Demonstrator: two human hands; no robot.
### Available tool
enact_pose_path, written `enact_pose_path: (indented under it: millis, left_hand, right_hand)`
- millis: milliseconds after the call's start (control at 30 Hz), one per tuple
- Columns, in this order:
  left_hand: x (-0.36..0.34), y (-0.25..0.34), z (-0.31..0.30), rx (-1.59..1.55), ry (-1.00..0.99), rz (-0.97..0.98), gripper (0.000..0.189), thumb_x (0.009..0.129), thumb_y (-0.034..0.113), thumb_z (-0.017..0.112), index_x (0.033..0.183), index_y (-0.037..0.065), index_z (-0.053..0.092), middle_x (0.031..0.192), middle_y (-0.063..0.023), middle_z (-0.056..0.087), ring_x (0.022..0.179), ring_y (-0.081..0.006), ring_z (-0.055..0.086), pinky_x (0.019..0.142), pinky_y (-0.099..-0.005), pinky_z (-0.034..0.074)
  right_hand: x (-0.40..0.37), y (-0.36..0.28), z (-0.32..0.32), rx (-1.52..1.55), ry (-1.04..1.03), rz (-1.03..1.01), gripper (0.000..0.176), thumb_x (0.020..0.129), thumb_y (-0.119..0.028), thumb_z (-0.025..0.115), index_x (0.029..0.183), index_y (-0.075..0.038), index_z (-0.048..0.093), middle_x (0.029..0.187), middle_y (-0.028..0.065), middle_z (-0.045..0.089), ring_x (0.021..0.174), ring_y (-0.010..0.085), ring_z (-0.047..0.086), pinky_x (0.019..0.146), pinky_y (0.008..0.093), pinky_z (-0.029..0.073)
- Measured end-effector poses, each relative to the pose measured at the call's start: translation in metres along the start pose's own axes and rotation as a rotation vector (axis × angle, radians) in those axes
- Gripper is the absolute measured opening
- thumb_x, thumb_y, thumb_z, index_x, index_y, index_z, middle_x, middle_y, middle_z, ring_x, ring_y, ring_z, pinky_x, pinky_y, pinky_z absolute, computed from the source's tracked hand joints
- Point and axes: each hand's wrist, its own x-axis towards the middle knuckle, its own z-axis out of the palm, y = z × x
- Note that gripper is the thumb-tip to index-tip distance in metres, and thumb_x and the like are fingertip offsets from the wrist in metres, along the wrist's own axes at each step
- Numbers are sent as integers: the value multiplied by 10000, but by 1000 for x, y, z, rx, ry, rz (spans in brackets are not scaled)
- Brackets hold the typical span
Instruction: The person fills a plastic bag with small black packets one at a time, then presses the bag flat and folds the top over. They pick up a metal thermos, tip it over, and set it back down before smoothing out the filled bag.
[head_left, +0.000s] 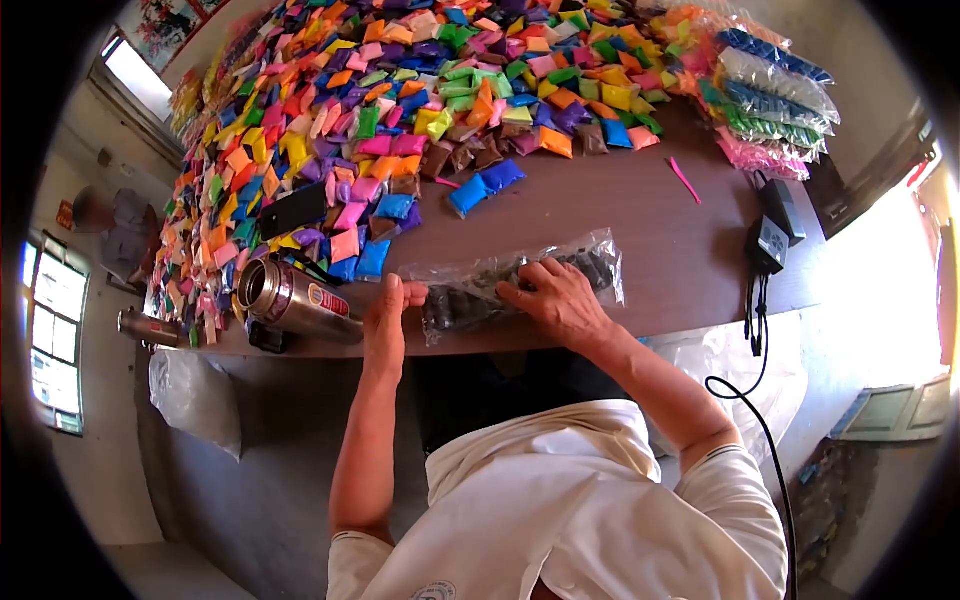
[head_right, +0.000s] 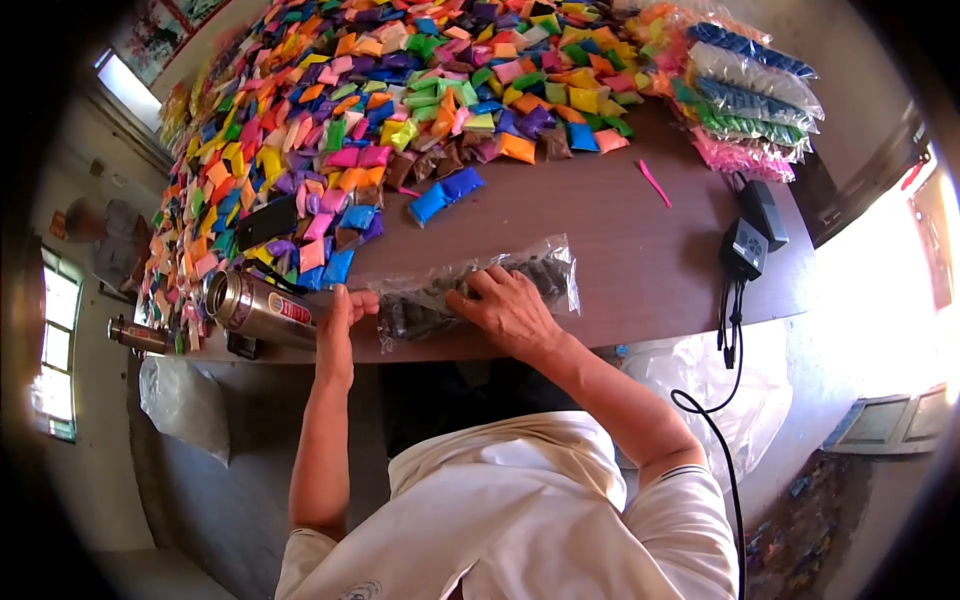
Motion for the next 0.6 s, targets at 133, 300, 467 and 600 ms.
enact_pose_path:
  millis: [133,300,467,600]
  left_hand:
    - [12,4,3,0,31,-7,643,966,578,426,929,-9,688,912,-89,680,912,-171,591,911,-333,426]
    - [20,12,6,109,36,-33,558,967,515,485,912,-3,685,868,-75,671,858,-170,592,865,-314,437]
    - [17,10,-2,150,7,30,454,974,398,525,830,-11,659,791,-63,651,809,-161,588,805,-301,439]
    - [-4,-15,-10,181,40,-10,450,979,369,521,777,-19,626,763,-69,641,786,-161,582,786,-301,438]
  right_hand:
    - [-1,1,4,-18,7,-1,313,805,-143,558,1110,-175,619,968,61,513,932,236,547,772,385,485]
    - [-2,0,4,-27,40,-4,310,793,-139,567,1093,-179,631,954,51,519,909,230,548,755,368,481]
    - [-3,1,2,4,32,6,304,807,-144,550,1102,-168,622,949,54,513,927,234,542,750,380,475]
    - [-8,1,7,53,138,37,308,801,-123,568,1106,-116,618,972,56,552,925,240,557,777,370,473]
